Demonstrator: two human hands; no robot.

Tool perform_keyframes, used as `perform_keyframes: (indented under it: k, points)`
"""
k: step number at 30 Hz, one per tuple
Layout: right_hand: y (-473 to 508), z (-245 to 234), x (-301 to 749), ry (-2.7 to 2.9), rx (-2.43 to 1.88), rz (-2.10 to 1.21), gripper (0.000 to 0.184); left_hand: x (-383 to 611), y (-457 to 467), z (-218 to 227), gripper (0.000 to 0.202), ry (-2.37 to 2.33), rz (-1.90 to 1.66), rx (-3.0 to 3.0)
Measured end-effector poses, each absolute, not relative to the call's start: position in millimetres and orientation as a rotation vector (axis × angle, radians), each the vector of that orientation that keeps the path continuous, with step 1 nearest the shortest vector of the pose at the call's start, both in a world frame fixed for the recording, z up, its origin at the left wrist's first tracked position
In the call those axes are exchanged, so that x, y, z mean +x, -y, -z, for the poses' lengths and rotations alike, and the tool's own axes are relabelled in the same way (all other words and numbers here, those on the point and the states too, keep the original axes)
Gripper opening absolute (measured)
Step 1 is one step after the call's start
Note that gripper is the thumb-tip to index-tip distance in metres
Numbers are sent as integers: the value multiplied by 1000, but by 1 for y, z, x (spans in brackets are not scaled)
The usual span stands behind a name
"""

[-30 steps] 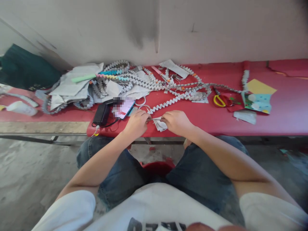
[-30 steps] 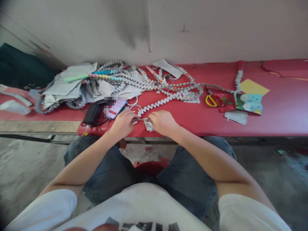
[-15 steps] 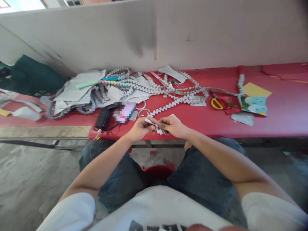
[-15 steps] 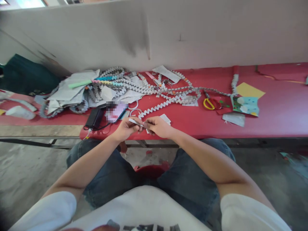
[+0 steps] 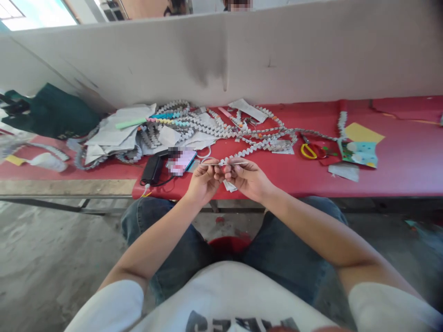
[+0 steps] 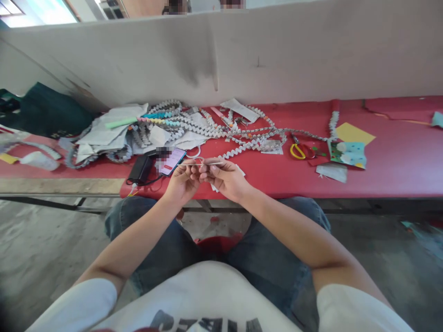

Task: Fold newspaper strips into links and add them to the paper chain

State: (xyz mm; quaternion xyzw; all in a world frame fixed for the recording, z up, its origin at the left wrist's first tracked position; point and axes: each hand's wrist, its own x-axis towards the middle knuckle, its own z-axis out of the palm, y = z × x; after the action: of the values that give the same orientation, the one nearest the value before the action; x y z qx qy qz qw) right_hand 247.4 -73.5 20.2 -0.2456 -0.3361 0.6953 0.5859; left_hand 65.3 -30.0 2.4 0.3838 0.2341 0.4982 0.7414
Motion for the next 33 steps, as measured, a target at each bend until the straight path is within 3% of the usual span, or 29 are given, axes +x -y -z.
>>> perform_keyframes:
  k: [9,20,26,30,33]
  points:
    - [73,9,241,612,-614,-1569,42,80,44,26,67,-566,-1085,641]
    - [77,16,248,721,-674,-1666,44,62,39,19,44,-493,-965,834]
    - [81,12,263,1130,-661,-1593,38,36,29,14,31,-498,-815,1043]
    - [81,2,277,1451,-892,-1632,45,24,28,7,37,-563,-725,1204]
    - [83,-5,281,1567,-1024,-1673,36,24,32,-1,36,-605,-701,1356]
